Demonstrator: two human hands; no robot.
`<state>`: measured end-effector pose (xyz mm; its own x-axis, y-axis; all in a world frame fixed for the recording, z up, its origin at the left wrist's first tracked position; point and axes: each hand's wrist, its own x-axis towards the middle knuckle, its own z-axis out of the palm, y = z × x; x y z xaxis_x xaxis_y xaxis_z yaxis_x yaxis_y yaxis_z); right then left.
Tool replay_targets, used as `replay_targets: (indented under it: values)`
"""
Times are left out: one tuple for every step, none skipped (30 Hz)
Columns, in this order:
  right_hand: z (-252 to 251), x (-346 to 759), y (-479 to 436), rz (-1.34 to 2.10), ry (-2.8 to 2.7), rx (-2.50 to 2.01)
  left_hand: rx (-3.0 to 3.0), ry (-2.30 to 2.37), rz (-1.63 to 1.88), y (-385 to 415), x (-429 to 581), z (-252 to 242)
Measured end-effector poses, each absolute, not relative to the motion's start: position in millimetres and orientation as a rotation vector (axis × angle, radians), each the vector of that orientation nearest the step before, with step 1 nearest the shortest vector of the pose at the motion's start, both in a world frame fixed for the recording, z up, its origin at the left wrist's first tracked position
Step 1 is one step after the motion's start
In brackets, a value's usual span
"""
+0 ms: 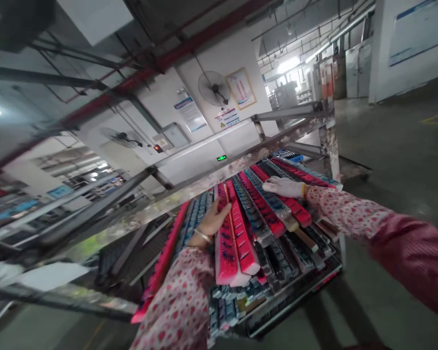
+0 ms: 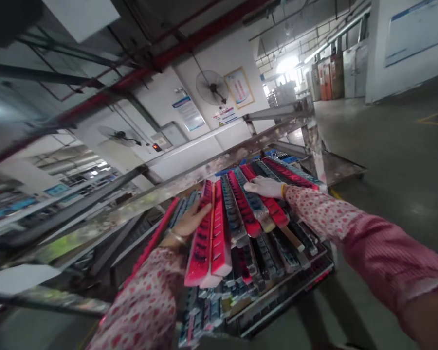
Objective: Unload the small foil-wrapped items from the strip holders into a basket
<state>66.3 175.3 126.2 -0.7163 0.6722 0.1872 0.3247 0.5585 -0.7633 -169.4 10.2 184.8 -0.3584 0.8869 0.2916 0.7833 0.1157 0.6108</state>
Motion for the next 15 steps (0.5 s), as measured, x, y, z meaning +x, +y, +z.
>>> replay_targets:
  values:
    - [127.4, 72.7, 168.3, 0.979, -2.299, -0.77, 1.689, 2.172, 1.047, -1.4, -170.2, 185.8]
    - [130.0, 81.2, 159.0, 0.945, -2.265, -0.717, 1.699, 2.098, 1.035, -17.4, -170.5, 187.3]
    - [133.6, 90.9, 147.7, 0.903, -2.238, -0.65, 1.719, 2.048, 1.027, -37.3, -170.1, 188.5]
    - [137.3, 100.8, 135.4, 0.866, -2.24, -0.539, 1.734, 2.027, 0.969, -59.8, -168.6, 188.4]
    - [140.4, 109.7, 122.6, 0.859, -2.293, -0.407, 1.744, 2.028, 0.944, -83.3, -165.8, 186.1]
    - [142.4, 116.7, 110.1, 0.854, -2.329, -0.33, 1.781, 2.001, 0.945, -106.0, -161.4, 181.2]
    - [142.9, 121.3, 98.9, 0.865, -2.374, -0.287, 1.858, 1.987, 0.959, -126.0, -155.8, 173.7]
    - [141.9, 123.0, 89.3, 0.875, -2.407, -0.265, 1.961, 2.004, 0.98, -141.9, -149.2, 164.0]
    - [139.6, 121.9, 81.9, 0.874, -2.427, -0.268, 2.059, 2.063, 1.006, -152.8, -142.3, 152.6]
    - [136.3, 118.5, 76.8, 0.86, -2.444, -0.272, 2.174, 2.116, 1.037, -158.3, -135.8, 140.7]
    - [132.6, 113.2, 74.0, 0.829, -2.457, -0.271, 2.274, 2.161, 1.075, -158.7, -130.3, 129.2]
    - [128.9, 106.6, 73.5, 0.782, -2.474, -0.266, 2.354, 2.207, 1.107, -154.9, -126.3, 119.1]
    - [125.7, 99.2, 75.0, 0.729, -2.499, -0.25, 2.409, 2.262, 1.129, -147.6, -124.2, 110.9]
    - [123.2, 91.6, 78.3, 0.675, -2.528, -0.229, 2.431, 2.321, 1.139, -138.2, -123.8, 105.1]
    - [121.7, 83.9, 83.1, 0.628, -2.554, -0.208, 2.425, 2.386, 1.132, -127.3, -125.1, 101.8]
